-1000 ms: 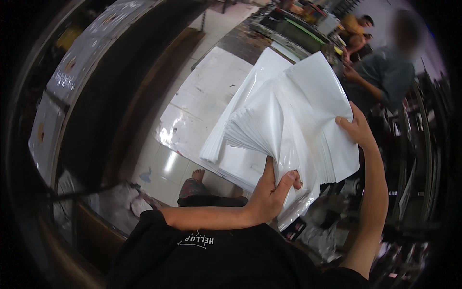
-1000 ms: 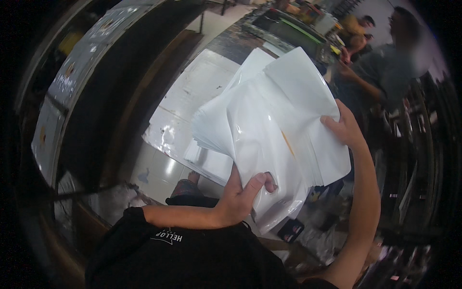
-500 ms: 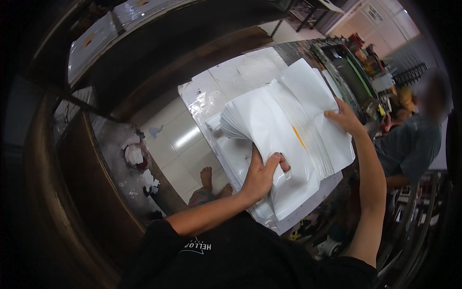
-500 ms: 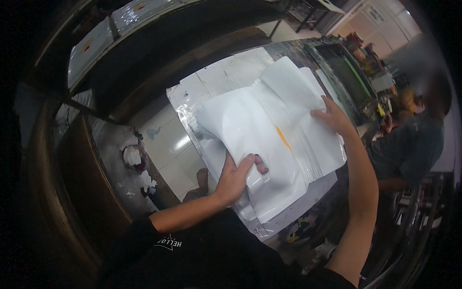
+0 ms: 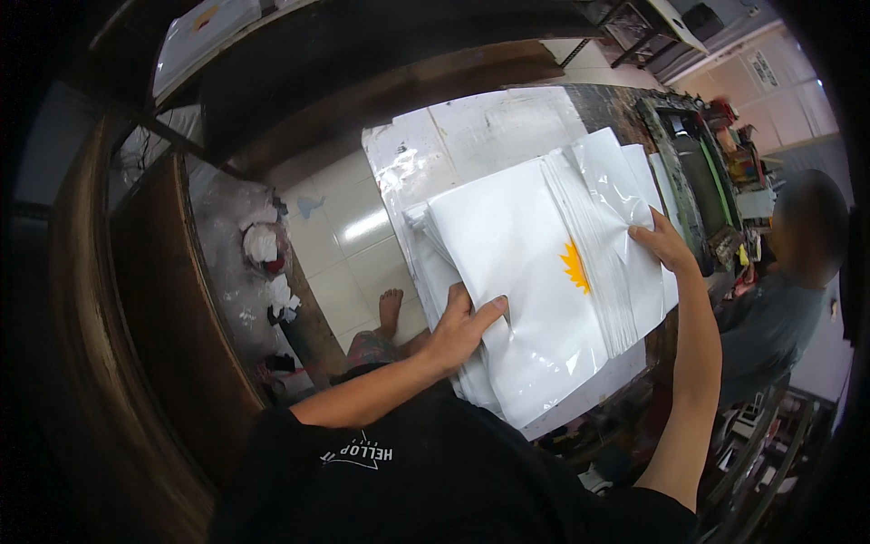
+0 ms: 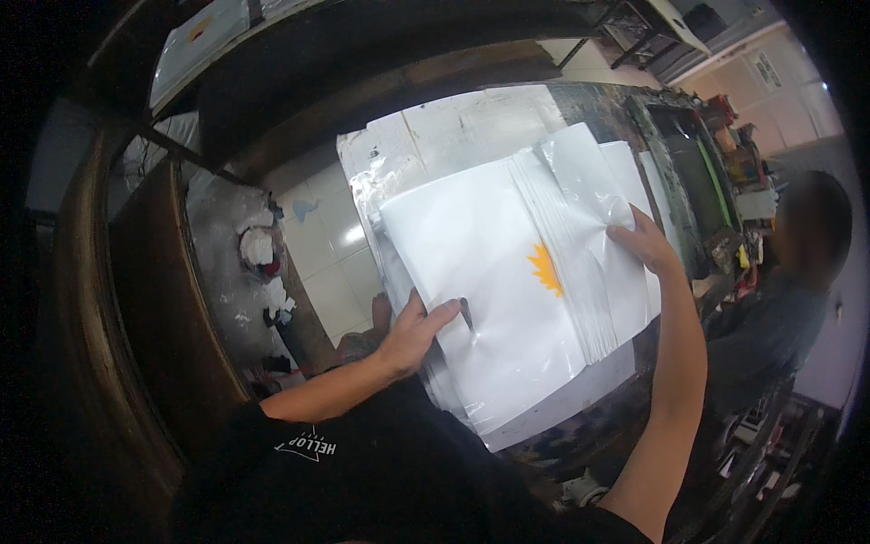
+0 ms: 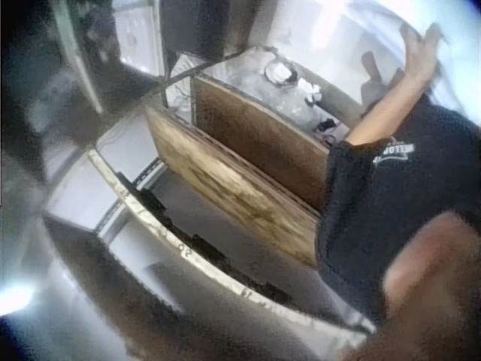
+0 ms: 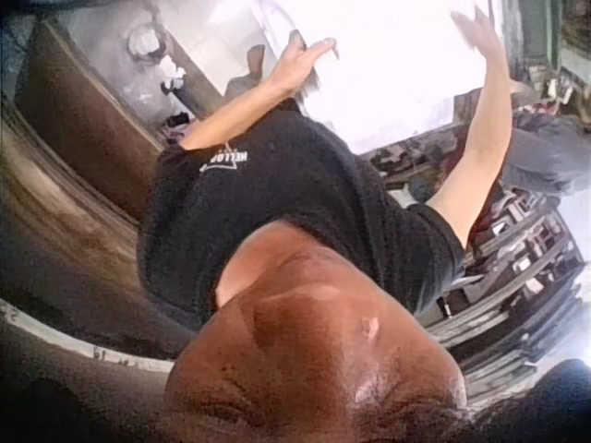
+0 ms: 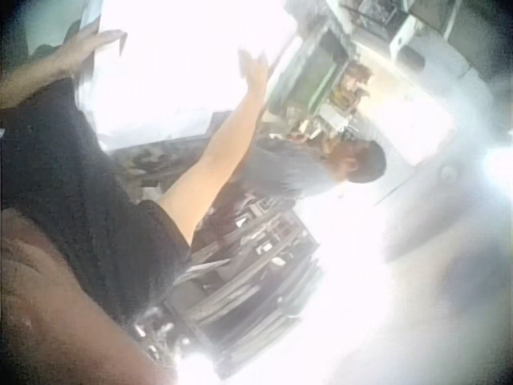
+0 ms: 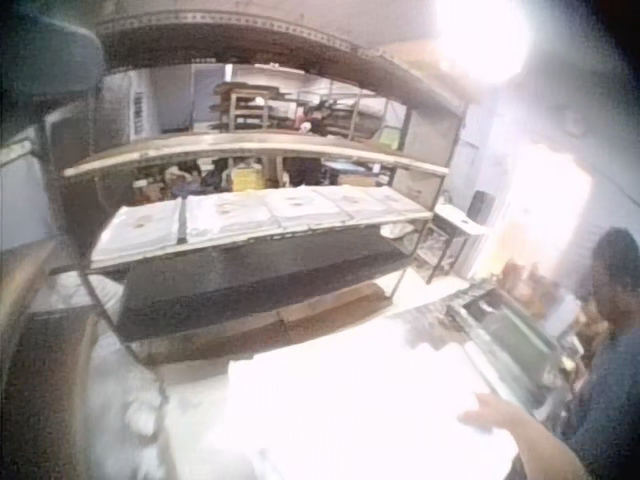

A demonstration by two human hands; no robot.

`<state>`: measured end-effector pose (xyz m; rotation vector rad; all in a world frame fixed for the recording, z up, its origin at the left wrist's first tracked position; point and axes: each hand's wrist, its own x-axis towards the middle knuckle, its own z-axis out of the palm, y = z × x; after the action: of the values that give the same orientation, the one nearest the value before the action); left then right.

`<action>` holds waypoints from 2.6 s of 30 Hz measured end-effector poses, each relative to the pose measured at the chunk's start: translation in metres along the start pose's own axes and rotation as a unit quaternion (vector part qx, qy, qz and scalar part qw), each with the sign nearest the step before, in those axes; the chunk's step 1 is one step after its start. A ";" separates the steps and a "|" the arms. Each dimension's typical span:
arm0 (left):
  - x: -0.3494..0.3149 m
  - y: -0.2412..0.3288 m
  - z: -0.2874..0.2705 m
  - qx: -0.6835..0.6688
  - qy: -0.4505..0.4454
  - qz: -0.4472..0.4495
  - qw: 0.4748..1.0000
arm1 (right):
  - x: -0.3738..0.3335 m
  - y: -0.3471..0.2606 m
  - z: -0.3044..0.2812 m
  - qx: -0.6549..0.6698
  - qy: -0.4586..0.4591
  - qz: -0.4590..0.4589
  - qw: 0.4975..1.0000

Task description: The person folds white plastic bags with a logo, aligns them, and stacks them into neat piles. They move between a wooden table and the floor, handling the bags one at a time and placing the finished stacks on a metal shelf.

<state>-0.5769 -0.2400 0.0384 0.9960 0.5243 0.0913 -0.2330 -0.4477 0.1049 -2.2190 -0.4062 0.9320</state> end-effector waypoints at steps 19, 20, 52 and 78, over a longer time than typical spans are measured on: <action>0.040 0.031 -0.047 -0.217 0.036 0.203 0.954 | 0.026 0.036 -0.017 -0.001 -0.038 0.025 0.999; 0.038 0.032 -0.043 -0.228 0.035 0.193 0.954 | 0.022 0.036 -0.020 0.005 -0.039 0.030 0.999; -0.075 -0.049 0.031 -0.030 -0.073 -0.266 0.961 | -0.004 -0.002 0.010 -0.040 0.021 0.038 0.998; -0.064 -0.055 0.017 0.062 -0.024 -0.279 0.958 | -0.077 -0.024 0.122 -0.476 0.104 -0.036 0.873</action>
<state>-0.6334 -0.3034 0.0247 0.9358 0.7563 -0.4732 -0.3751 -0.4117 0.0988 -3.1093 -0.9987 0.4552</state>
